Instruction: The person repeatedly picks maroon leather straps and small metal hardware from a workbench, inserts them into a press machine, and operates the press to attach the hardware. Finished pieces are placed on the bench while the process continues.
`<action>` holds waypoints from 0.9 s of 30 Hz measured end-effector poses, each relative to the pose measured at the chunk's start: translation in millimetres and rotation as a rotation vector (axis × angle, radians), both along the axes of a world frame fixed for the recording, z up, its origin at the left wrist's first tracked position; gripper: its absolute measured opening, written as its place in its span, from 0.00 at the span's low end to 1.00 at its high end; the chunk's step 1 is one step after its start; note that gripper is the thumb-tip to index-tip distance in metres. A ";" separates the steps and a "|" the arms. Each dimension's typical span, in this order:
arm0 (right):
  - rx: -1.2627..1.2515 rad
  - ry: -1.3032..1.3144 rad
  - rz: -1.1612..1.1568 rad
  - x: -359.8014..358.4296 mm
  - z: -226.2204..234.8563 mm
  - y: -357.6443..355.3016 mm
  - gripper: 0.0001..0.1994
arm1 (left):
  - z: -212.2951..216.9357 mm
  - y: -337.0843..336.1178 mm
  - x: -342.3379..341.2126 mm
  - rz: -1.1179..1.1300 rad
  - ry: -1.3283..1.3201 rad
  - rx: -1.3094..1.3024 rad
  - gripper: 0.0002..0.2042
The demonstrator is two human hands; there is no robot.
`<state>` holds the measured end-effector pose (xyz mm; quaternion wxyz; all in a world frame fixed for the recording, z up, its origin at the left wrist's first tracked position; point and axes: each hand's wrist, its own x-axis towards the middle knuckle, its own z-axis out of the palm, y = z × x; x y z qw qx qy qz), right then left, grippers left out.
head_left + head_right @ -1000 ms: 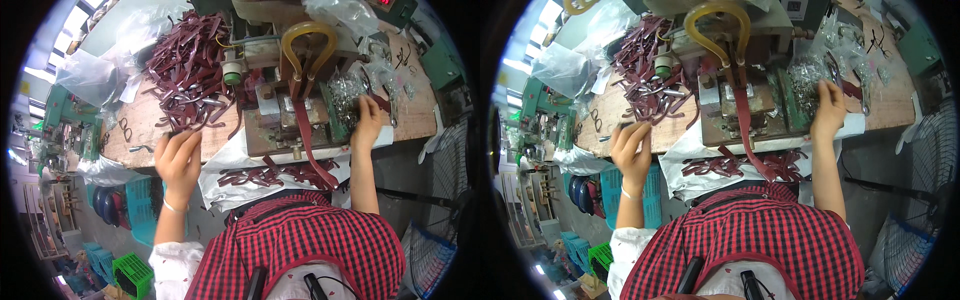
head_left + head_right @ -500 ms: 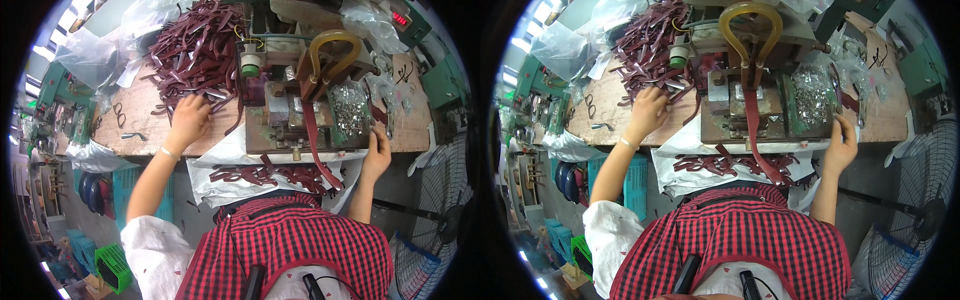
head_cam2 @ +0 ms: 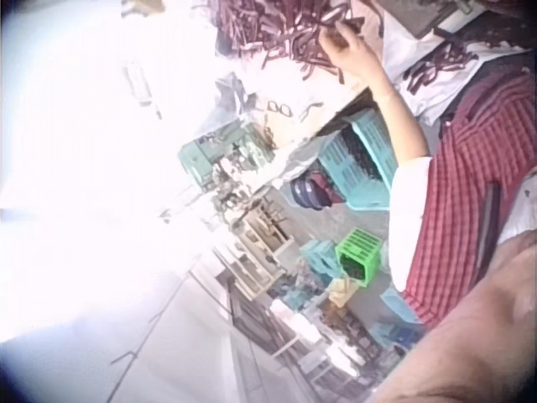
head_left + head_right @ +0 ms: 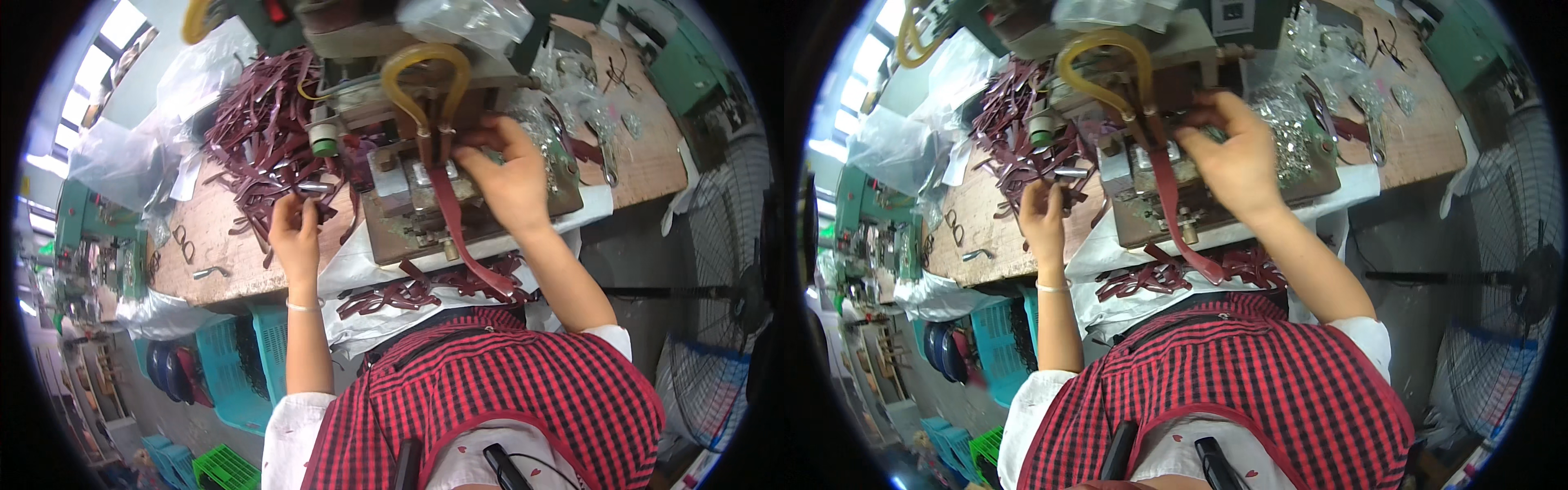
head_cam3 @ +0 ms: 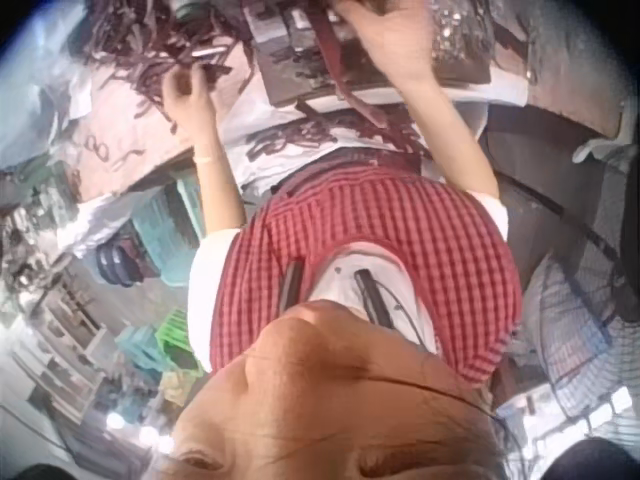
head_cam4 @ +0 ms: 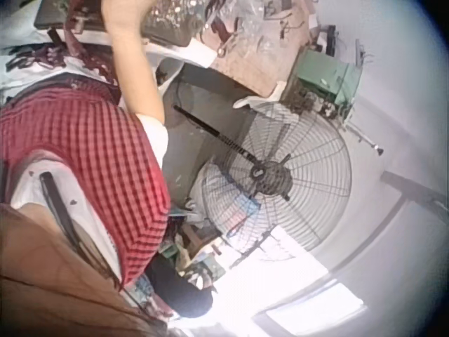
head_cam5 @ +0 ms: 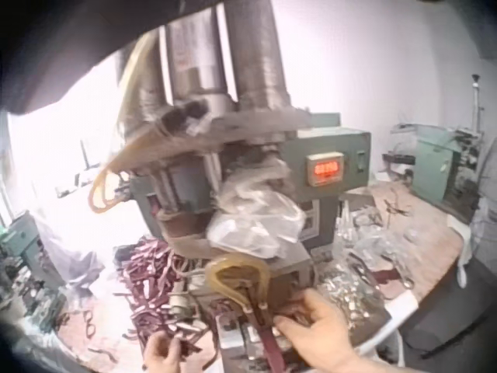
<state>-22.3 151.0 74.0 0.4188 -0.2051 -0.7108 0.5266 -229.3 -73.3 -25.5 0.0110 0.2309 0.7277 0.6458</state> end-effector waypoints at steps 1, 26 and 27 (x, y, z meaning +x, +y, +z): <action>-0.060 0.053 0.061 -3.0 -4.3 -4.3 0.15 | 2.9 -2.9 6.3 0.025 0.024 0.090 0.08; 0.625 -0.644 -0.470 63.0 -72.5 71.6 0.15 | 101.8 77.4 106.0 -0.434 1.390 0.077 0.11; 0.638 -0.545 -0.487 68.8 -84.9 79.0 0.13 | 99.7 77.7 106.2 -0.440 1.388 0.080 0.11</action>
